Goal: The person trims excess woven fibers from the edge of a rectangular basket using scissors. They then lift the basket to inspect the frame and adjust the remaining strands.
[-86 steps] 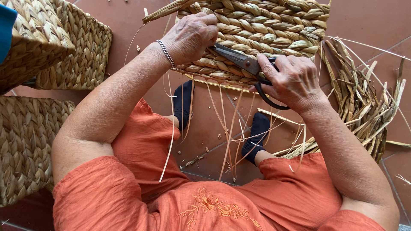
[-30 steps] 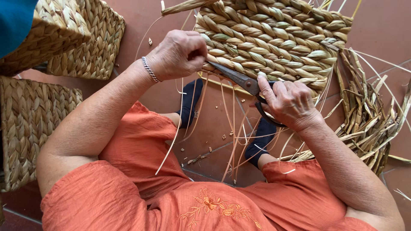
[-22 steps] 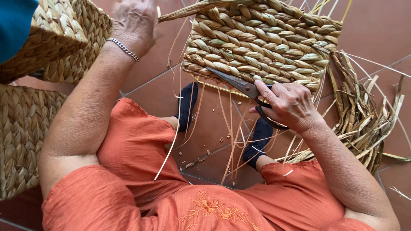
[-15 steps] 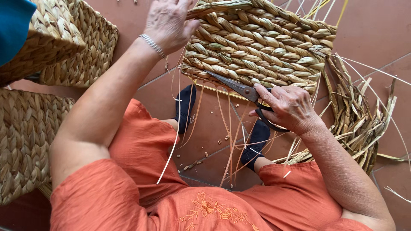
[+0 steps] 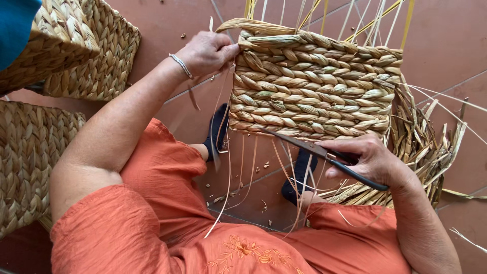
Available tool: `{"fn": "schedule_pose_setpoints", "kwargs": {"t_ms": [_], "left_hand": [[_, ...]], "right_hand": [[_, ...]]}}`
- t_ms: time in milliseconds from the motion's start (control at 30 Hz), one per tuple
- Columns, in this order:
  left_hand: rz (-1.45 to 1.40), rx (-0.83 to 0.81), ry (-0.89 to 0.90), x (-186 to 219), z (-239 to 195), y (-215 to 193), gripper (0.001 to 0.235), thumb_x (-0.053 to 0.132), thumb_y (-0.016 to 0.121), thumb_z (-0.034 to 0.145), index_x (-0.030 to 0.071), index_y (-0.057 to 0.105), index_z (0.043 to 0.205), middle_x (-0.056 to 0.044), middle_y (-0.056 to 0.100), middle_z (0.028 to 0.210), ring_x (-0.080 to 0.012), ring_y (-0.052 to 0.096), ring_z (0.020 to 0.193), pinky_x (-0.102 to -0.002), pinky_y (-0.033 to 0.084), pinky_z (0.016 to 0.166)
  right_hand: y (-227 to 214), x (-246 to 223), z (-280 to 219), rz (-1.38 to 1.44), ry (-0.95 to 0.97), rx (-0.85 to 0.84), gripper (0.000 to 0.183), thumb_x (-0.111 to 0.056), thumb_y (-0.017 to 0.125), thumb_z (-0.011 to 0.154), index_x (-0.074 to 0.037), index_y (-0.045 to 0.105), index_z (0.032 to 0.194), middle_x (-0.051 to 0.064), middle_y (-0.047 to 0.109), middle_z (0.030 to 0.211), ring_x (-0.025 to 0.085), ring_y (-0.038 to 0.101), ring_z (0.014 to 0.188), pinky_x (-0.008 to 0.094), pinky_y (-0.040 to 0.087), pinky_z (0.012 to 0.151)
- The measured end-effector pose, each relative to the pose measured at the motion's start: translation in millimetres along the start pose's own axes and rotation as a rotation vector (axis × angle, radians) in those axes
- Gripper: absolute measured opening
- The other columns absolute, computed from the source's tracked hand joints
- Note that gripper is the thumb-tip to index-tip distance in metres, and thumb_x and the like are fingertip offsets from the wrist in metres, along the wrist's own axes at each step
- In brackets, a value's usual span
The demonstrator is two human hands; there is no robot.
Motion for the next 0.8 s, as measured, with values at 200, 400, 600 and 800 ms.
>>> {"fn": "schedule_pose_setpoints", "kwargs": {"t_ms": [200,400,600,800], "left_hand": [[0.517,0.683,0.455,64,-32,-59,0.015,0.020,0.077,0.091,0.009,0.067,0.093,-0.009,0.070,0.080,-0.0272,0.071,0.074,-0.047,0.055,0.067],[0.061,0.192,0.047,19,-14,-17,0.013,0.021,0.071,0.102,0.014,0.065,0.093,0.000,0.066,0.090,-0.0147,0.070,0.086,-0.033,0.061,0.086],[0.267,0.341,0.731,108,-39,-5,0.013,0.013,0.078,0.092,0.006,0.070,0.100,-0.010,0.063,0.102,-0.0245,0.063,0.101,-0.039,0.056,0.089],[0.385,0.261,0.759,116,-29,18,0.011,0.006,0.072,0.088,0.007,0.062,0.093,-0.009,0.059,0.103,-0.0277,0.059,0.103,-0.039,0.053,0.093]], "right_hand": [[-24,-25,8,-0.294,-0.022,0.296,0.070,-0.037,0.086,0.077,-0.014,0.066,0.139,0.012,0.076,0.101,0.017,0.071,0.068,0.031,0.057,0.065],[-23,-62,23,-0.478,-0.170,0.348,0.064,-0.042,0.085,0.079,-0.015,0.069,0.135,0.010,0.077,0.104,0.020,0.074,0.084,0.033,0.058,0.071],[-30,-50,26,-0.552,-0.045,0.353,0.067,-0.047,0.086,0.076,-0.017,0.071,0.134,0.005,0.074,0.086,0.017,0.068,0.066,0.033,0.055,0.062],[-31,-43,22,-0.629,-0.076,0.404,0.068,-0.049,0.088,0.077,-0.016,0.071,0.134,0.002,0.063,0.072,0.019,0.063,0.063,0.036,0.052,0.062]]}}
Point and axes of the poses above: each hand's wrist, its own z-axis towards the middle knuckle, its own y-axis out of the palm, x = y × z, the point moved 10 cm from there along z, towards the middle knuckle
